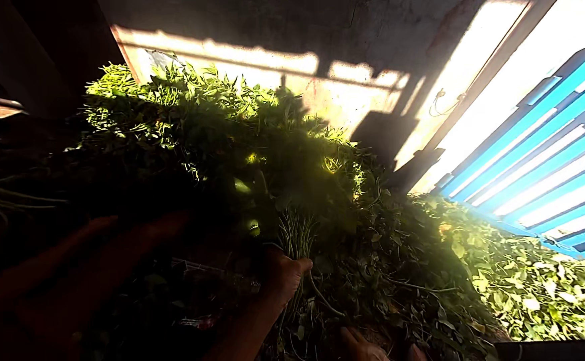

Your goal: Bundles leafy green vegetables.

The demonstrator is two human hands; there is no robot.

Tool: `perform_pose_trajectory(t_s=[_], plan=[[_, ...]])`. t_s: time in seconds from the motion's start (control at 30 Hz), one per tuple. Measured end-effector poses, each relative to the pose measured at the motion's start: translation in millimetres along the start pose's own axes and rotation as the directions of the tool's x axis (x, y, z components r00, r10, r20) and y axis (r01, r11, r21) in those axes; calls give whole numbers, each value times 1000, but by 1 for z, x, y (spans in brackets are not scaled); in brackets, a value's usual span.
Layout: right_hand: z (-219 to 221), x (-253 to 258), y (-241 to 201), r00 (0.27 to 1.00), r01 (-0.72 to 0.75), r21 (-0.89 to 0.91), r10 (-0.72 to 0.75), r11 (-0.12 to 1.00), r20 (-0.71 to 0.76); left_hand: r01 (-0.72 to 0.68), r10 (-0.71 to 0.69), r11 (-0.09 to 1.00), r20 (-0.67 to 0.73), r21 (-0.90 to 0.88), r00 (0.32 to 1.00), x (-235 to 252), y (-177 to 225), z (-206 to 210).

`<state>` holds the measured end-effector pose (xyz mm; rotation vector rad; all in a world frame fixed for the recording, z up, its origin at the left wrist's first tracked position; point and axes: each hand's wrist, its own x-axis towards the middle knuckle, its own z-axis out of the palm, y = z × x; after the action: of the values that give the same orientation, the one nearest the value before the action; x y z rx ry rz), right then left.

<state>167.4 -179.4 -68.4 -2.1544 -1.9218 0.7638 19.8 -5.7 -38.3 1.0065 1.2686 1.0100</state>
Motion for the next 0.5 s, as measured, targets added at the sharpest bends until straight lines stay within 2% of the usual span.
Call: perform_pose_trajectory(t_s=[0.07,0.13,0.2,0.27,0.37,0.43,0.5], plan=[[-13,8,-13,934,102,-21,-103,995,-342,29,-31,999,47,36,998,-5,-1,4],[-13,34,-9,840,255,-67,-255,965,-479,61,-64,997,63,54,996,-11,2,7],[-11,51,-2,829,354,13,-307,935,-468,90,-90,996,86,12,992,-17,4,6],[-20,57,0,867,382,179,-284,907,-410,131,-125,990,118,-44,985,-16,10,4],[-34,57,-4,902,400,368,-289,839,-321,196,-186,980,220,-23,957,-19,15,-3],[-36,56,-7,907,407,421,-304,810,-293,226,-216,974,248,-9,944,-24,18,-4],[-34,55,-11,915,389,394,-300,833,-269,239,-220,969,223,-59,950,-23,22,-2]])
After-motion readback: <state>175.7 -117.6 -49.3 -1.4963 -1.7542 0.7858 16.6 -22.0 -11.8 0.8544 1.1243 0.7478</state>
